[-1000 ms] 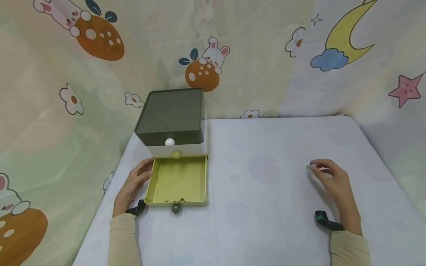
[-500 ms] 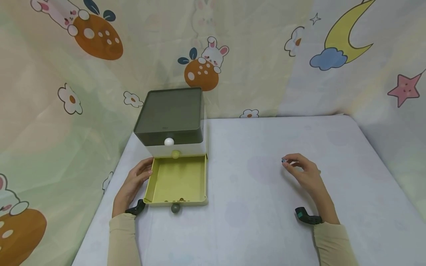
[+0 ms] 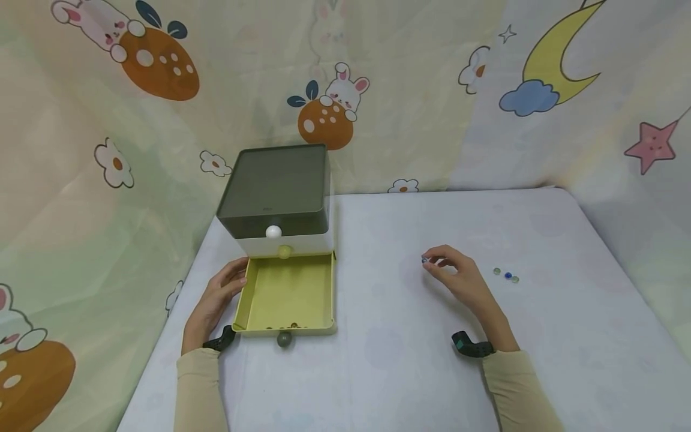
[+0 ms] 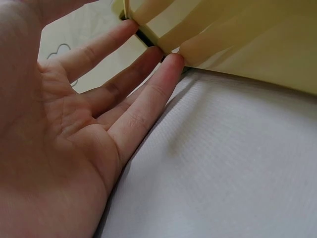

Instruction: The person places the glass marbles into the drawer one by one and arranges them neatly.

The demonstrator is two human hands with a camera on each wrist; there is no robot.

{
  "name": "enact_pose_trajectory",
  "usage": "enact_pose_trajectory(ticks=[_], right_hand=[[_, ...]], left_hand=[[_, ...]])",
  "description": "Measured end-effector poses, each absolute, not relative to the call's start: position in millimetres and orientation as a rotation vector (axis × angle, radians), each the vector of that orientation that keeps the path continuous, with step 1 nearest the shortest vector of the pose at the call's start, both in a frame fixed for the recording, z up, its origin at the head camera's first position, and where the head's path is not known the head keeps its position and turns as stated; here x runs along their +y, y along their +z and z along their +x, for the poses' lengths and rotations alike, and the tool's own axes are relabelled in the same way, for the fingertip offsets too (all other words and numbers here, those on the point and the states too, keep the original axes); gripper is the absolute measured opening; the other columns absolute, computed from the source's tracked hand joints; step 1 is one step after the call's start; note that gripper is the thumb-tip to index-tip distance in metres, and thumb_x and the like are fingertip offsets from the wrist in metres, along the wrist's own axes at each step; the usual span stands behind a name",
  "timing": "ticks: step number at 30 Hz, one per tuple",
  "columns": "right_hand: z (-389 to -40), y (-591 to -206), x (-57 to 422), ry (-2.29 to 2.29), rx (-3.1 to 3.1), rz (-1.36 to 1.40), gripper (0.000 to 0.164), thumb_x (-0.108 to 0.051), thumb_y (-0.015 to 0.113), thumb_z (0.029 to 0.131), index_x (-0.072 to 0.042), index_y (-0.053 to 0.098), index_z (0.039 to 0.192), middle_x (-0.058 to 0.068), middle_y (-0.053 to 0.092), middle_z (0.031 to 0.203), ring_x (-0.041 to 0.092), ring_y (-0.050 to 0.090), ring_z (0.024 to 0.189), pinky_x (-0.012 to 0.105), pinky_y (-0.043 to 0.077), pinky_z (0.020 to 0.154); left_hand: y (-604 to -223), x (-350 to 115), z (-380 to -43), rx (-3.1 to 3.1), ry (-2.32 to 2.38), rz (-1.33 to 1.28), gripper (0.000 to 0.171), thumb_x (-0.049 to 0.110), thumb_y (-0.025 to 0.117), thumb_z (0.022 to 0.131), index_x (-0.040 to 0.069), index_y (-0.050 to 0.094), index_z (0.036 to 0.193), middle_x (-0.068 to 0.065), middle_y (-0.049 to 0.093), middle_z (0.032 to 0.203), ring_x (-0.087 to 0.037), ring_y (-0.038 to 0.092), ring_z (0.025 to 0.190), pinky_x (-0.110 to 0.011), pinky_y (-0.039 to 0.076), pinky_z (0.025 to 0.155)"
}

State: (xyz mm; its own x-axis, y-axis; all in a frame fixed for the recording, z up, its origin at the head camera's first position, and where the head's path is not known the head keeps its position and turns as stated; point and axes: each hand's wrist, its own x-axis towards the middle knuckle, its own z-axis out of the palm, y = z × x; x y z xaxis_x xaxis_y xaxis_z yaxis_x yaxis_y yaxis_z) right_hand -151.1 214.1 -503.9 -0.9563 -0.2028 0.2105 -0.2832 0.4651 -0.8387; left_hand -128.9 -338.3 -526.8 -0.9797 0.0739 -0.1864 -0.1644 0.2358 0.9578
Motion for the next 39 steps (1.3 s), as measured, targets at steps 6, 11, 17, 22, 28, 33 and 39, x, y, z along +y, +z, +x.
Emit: enact_pose_trajectory(ticks=[6,11,17,22,28,33,39], right_hand=[[-158,-496,185,1.582,-2.585,0.568,0.024,-0.023,0.072,0.1,-0.012,0.07,0.121,0.0,0.072,0.113,0.01,0.06,0.106,0.037,0.051,0.097],[-165,-490,162,1.632,-2.538,0.686,0.02,-0.018,0.073,0.099,-0.011,0.072,0.118,0.002,0.072,0.113,0.013,0.061,0.105,0.041,0.052,0.097],[-170,-483,137,1.7,-2.496,0.798,0.017,-0.015,0.074,0.098,-0.014,0.073,0.115,0.001,0.073,0.112,0.013,0.063,0.104,0.042,0.052,0.096],[-171,-478,118,1.726,-2.48,0.883,0.017,-0.016,0.074,0.098,-0.013,0.072,0.115,0.001,0.072,0.112,0.015,0.064,0.104,0.048,0.053,0.097],[-172,-476,100,1.753,-2.466,0.952,0.015,-0.016,0.074,0.098,-0.014,0.072,0.113,0.001,0.072,0.111,0.017,0.064,0.104,0.053,0.053,0.097],[-171,-475,85,1.729,-2.451,1.021,0.015,-0.015,0.074,0.098,-0.015,0.072,0.113,0.0,0.073,0.111,0.016,0.064,0.102,0.043,0.054,0.095],[-171,-476,65,1.648,-2.414,1.166,0.016,-0.013,0.074,0.097,-0.013,0.071,0.113,0.001,0.072,0.111,0.018,0.063,0.102,0.045,0.055,0.092]], left_hand=[[-527,-339,-129,2.314,1.83,-0.081,0.063,0.028,0.061,0.106,0.014,0.035,0.162,-0.014,0.034,0.168,0.003,0.052,0.13,-0.013,0.045,0.1],[-527,-340,-130,2.311,1.838,-0.063,0.063,0.027,0.06,0.106,0.013,0.035,0.162,-0.014,0.034,0.167,0.002,0.052,0.131,-0.013,0.045,0.1],[-528,-340,-130,2.313,1.838,-0.064,0.063,0.028,0.061,0.106,0.013,0.035,0.162,-0.014,0.034,0.167,0.002,0.053,0.13,-0.013,0.045,0.1],[-527,-339,-129,2.309,1.841,-0.072,0.063,0.027,0.06,0.106,0.013,0.035,0.162,-0.014,0.033,0.168,0.003,0.052,0.131,-0.012,0.045,0.1],[-529,-338,-131,2.303,1.842,-0.095,0.064,0.029,0.062,0.106,0.014,0.035,0.162,-0.013,0.035,0.167,0.001,0.053,0.13,-0.014,0.046,0.1],[-530,-338,-130,2.303,1.836,-0.096,0.064,0.028,0.061,0.106,0.013,0.035,0.162,-0.014,0.036,0.167,0.001,0.054,0.129,-0.014,0.046,0.1],[-529,-339,-130,2.299,1.847,-0.101,0.064,0.029,0.062,0.106,0.013,0.036,0.162,-0.014,0.036,0.166,0.001,0.053,0.129,-0.014,0.046,0.1]])
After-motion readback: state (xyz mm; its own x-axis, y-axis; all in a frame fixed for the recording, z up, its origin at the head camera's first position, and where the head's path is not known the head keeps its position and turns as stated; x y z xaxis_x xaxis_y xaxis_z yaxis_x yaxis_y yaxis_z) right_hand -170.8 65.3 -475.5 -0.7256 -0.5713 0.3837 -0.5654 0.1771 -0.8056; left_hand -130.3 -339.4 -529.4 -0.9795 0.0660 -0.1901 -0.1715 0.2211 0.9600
